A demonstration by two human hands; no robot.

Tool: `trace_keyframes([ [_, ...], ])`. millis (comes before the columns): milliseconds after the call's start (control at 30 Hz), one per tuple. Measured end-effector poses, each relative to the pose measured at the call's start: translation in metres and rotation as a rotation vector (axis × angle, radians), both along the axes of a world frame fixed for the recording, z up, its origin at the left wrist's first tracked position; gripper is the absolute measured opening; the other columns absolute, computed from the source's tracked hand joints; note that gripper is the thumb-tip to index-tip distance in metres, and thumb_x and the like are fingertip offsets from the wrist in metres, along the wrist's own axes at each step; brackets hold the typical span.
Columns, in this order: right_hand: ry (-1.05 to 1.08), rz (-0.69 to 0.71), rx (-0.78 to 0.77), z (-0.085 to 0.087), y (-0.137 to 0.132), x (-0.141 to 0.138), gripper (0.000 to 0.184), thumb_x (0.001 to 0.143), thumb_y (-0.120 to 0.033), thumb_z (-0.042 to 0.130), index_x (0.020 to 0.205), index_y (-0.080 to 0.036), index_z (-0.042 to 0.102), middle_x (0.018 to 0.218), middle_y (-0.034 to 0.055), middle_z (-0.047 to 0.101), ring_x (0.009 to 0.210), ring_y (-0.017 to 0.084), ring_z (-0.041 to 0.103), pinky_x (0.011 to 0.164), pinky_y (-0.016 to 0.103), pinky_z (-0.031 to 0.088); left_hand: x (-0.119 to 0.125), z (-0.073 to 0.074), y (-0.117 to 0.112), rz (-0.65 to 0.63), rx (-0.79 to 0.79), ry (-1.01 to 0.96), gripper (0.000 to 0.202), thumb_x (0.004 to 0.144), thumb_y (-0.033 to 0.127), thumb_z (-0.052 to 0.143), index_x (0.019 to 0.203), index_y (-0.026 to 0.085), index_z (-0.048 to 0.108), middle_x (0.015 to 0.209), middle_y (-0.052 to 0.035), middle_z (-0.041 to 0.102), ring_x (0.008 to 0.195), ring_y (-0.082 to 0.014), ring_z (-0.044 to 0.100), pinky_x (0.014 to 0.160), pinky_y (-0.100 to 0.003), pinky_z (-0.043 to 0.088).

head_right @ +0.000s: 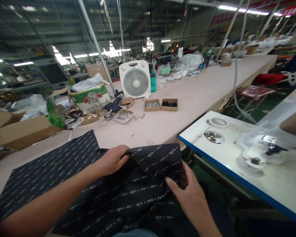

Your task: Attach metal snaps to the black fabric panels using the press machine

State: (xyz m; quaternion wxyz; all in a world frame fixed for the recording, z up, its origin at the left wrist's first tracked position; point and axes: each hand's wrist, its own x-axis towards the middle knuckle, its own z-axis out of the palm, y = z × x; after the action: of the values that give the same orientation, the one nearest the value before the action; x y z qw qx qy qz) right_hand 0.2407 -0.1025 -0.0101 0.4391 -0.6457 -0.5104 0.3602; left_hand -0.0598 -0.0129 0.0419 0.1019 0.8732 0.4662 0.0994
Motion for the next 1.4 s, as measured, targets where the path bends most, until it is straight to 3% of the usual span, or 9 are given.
trace_keyframes([
  [100,-0.436,-0.092,0.432,0.037,-0.003,-0.008,0.091,0.076,-0.053,0.073,0.153,-0.022,0.036,0.156,0.0141,0.039,0.141,0.041,0.038,0.117,0.058,0.026,0.013,0.001,-0.006,0.049,-0.060,0.028,0.025,0.102,0.038,0.033,0.094,0.021,0.050,0.079,-0.0032,0.061,0.070,-0.0182,0.056,0.066,-0.030,0.042],
  [200,-0.616,0.241,0.600,0.051,0.007,-0.036,0.089,0.073,-0.045,0.079,0.150,-0.023,0.041,0.152,0.0127,0.047,0.142,0.040,0.036,0.119,0.058,0.021,0.027,0.006,-0.014,0.010,-0.065,-0.034,0.024,0.102,0.037,0.030,0.094,0.022,0.047,0.078,-0.0018,0.060,0.068,-0.0169,0.055,0.063,-0.029,0.037],
  [300,-0.506,0.483,0.384,0.037,0.030,-0.059,0.058,0.076,-0.033,0.074,0.131,-0.023,0.061,0.125,0.0097,0.069,0.116,0.034,0.061,0.106,0.052,0.039,0.037,0.015,-0.020,0.030,-0.111,-0.076,0.031,0.098,0.051,0.041,0.093,0.022,0.051,0.079,-0.0024,0.063,0.071,-0.0185,0.059,0.062,-0.029,0.037],
  [400,-0.315,0.563,0.143,0.021,0.048,-0.064,0.013,0.085,-0.026,0.060,0.089,-0.022,0.072,0.086,0.0024,0.074,0.081,0.023,0.067,0.077,0.034,0.049,0.034,0.021,-0.022,0.023,-0.233,-0.025,0.064,0.072,0.063,0.074,0.119,0.023,0.055,0.094,-0.0039,0.070,0.084,-0.0249,0.065,0.067,-0.030,0.042],
  [467,-0.216,0.577,0.097,0.018,0.053,-0.061,0.014,0.087,-0.024,0.057,0.081,-0.020,0.069,0.083,0.0014,0.071,0.078,0.020,0.064,0.072,0.030,0.046,0.026,0.022,-0.019,-0.013,-0.308,0.063,0.086,0.062,0.053,0.084,0.135,0.025,0.049,0.107,-0.0064,0.071,0.095,-0.0291,0.066,0.073,-0.031,0.046],
  [667,0.023,0.634,-0.030,0.030,0.055,-0.058,0.013,0.090,-0.025,0.055,0.093,-0.020,0.066,0.081,-0.0006,0.068,0.076,0.017,0.062,0.068,0.026,0.044,0.013,0.022,0.003,-0.145,-0.520,0.090,0.014,0.073,0.020,0.065,0.087,0.020,0.068,0.081,0.0005,0.070,0.077,-0.0189,0.063,0.066,-0.025,0.043],
  [867,0.009,0.614,0.033,0.034,0.056,-0.056,0.024,0.088,-0.031,0.063,0.109,-0.022,0.069,0.098,0.0011,0.073,0.089,0.020,0.065,0.081,0.030,0.047,0.017,0.017,0.018,-0.220,-0.776,-0.211,0.025,0.080,0.019,0.054,0.098,0.018,0.071,0.092,0.0009,0.072,0.086,-0.0183,0.062,0.081,-0.028,0.048],
  [1100,-0.057,0.620,-0.077,0.024,0.061,-0.043,0.010,0.085,-0.024,0.062,0.089,-0.020,0.070,0.081,-0.0002,0.069,0.075,0.018,0.060,0.068,0.029,0.043,0.023,0.003,0.016,-0.200,-0.735,-0.323,0.030,0.085,0.017,0.049,0.109,0.016,0.068,0.105,-0.0028,0.071,0.095,-0.0196,0.060,0.090,-0.032,0.047],
  [1400,-0.033,0.607,0.022,0.042,0.069,-0.042,0.013,0.092,-0.025,0.057,0.096,-0.022,0.068,0.090,0.0005,0.071,0.084,0.019,0.063,0.077,0.030,0.044,0.032,0.012,0.020,-0.114,-0.770,-0.487,0.024,0.089,0.028,0.052,0.101,0.015,0.068,0.100,-0.0039,0.070,0.093,-0.0202,0.059,0.089,-0.033,0.045],
])
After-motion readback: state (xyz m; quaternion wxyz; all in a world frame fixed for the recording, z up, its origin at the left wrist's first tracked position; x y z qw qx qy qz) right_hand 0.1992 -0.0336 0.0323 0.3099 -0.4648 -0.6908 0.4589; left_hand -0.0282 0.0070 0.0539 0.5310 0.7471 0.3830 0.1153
